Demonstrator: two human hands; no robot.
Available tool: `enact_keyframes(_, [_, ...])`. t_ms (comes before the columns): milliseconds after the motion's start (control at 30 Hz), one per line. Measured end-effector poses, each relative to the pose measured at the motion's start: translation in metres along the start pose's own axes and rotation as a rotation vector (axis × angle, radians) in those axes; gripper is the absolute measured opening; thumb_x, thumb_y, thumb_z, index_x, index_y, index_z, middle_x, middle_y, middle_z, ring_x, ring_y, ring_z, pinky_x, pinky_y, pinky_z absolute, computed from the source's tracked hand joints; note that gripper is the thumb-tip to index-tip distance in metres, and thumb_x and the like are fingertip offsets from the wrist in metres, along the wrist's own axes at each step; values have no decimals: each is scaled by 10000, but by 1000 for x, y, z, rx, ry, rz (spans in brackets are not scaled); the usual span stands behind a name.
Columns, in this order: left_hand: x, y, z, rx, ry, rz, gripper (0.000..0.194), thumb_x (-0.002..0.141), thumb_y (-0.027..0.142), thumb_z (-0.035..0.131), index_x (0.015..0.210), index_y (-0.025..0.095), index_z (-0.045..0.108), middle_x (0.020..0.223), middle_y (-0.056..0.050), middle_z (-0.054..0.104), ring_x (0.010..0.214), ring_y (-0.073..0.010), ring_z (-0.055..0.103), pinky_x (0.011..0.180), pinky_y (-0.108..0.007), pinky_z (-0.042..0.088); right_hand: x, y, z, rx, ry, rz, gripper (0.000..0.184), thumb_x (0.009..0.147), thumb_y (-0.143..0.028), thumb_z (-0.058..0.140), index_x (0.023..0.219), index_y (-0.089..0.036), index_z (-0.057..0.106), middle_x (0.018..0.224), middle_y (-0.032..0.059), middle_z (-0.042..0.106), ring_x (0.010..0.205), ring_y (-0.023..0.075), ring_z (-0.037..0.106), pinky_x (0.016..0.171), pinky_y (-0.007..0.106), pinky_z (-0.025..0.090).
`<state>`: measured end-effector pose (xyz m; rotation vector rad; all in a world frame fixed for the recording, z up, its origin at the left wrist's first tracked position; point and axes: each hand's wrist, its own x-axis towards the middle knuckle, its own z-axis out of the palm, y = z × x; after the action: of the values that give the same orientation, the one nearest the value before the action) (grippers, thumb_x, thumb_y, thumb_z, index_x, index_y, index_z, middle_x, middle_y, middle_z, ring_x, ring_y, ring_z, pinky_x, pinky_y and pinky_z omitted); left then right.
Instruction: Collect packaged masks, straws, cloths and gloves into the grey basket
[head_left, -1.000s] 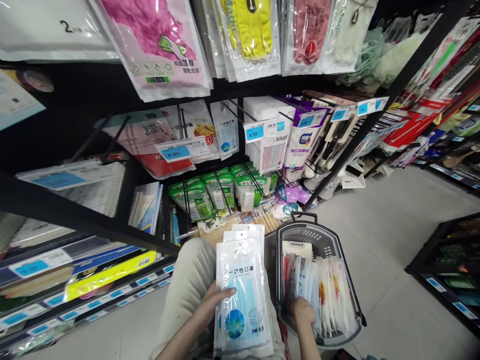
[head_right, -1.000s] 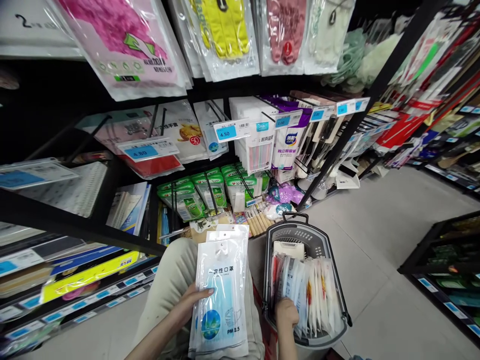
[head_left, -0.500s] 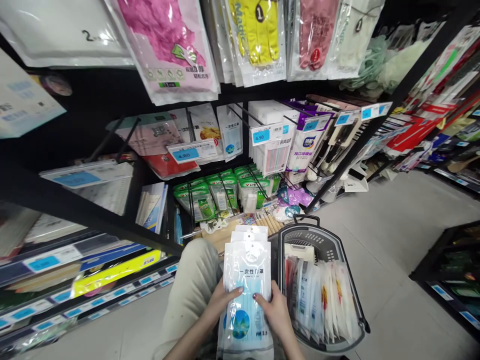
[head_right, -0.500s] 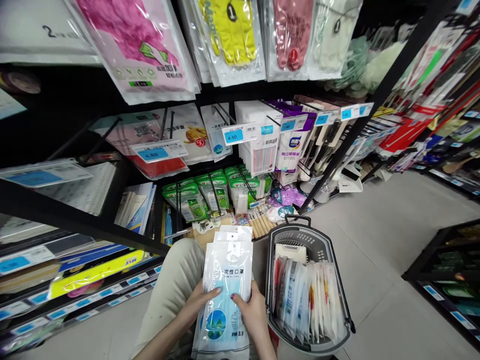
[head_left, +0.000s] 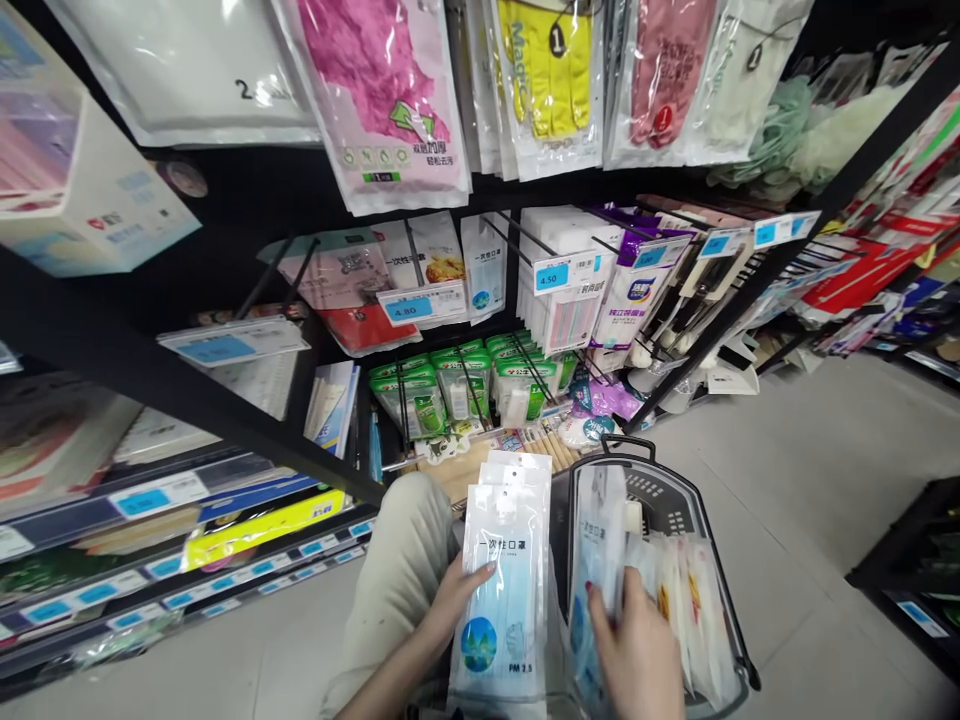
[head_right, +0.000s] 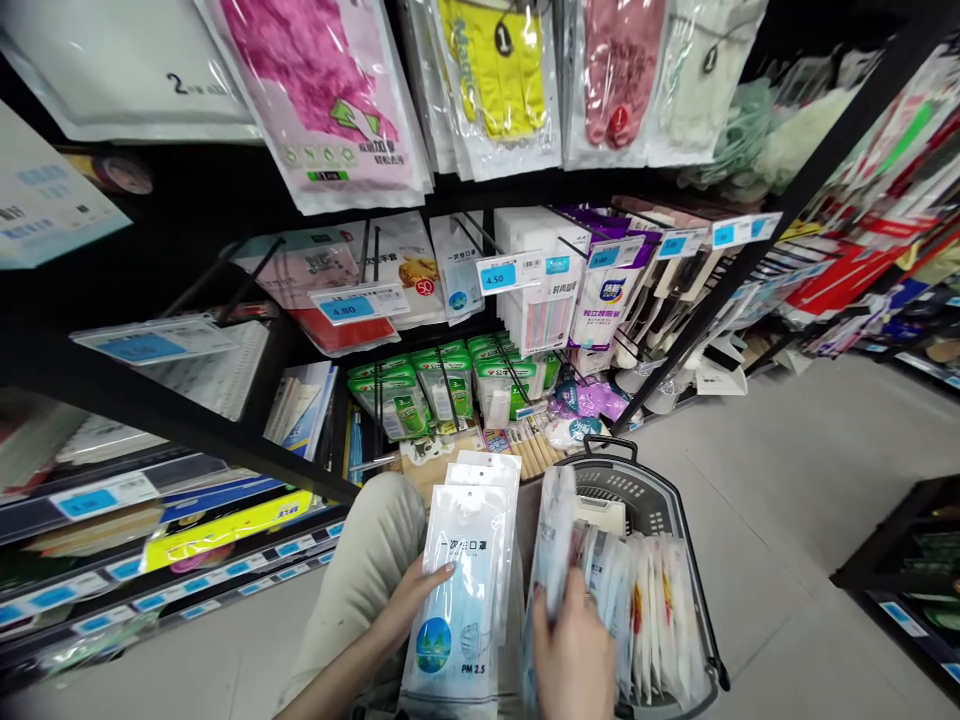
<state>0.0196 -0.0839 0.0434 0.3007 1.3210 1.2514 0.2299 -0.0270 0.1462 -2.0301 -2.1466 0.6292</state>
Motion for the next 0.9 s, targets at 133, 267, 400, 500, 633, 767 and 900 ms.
enact_keyframes(133, [3, -4, 0, -27, 35, 29, 532, 598, 387, 785, 1040, 119, 662, 1072, -156, 705, 995, -348, 640, 889, -435, 492, -21, -50, 37, -212, -49, -243, 184, 857, -277, 448, 947, -198, 588, 757, 106, 668, 604, 238, 641, 493, 303, 434])
enact_keyframes(267, [5, -3, -1, 20, 95, 112, 387, 543, 278, 794, 890, 135, 702, 1020, -134, 726, 1041, -350, 614, 940, -403, 460, -22, -65, 73, -37, -45, -602, 171, 805, -215, 534, 938, -205, 641, 927, 101, 680, 886, 298, 611, 796, 455, 478])
enact_keyframes(400, [3, -2, -2, 9, 105, 80, 394, 561, 240, 772, 932, 127, 701, 1115, -147, 692, 1131, -354, 563, 979, -410, 433, -1, -37, 78, 117, 98, -532, 333, 792, -200, 543, 1119, -227, 598, 1146, 101, 614, 1056, 311, 524, 986, 533, 339])
enact_keyframes(500, [3, -3, -1, 20, 121, 65, 403, 554, 232, 774, 935, 126, 698, 1086, -146, 702, 1106, -358, 580, 966, -427, 441, 17, -17, 72, 270, -35, -248, 574, 733, -324, 619, 1254, -131, 475, 1200, 165, 568, 1074, 312, 537, 888, 427, 435])
enact_keyframes(633, [3, -3, 0, 25, 88, 64, 399, 559, 257, 777, 927, 128, 693, 1016, -138, 722, 1029, -353, 621, 937, -452, 453, 33, -6, 67, 430, -358, -29, 337, 710, -379, 623, 968, -166, 579, 823, 55, 676, 764, 226, 628, 667, 296, 449])
enact_keyframes(767, [3, -2, 1, 24, 96, 50, 393, 555, 239, 776, 920, 126, 683, 995, -131, 727, 1013, -347, 627, 914, -445, 466, 41, -1, 71, 489, -444, 18, 264, 645, -401, 672, 763, -183, 581, 720, 18, 668, 693, 198, 609, 605, 261, 408])
enact_keyframes(900, [4, -4, 0, 14, 96, 27, 411, 572, 250, 765, 953, 123, 678, 1013, -129, 724, 1058, -348, 607, 910, -434, 474, 41, 0, 76, 560, -435, 39, 302, 635, -416, 674, 801, -183, 576, 771, 26, 690, 717, 200, 623, 629, 265, 425])
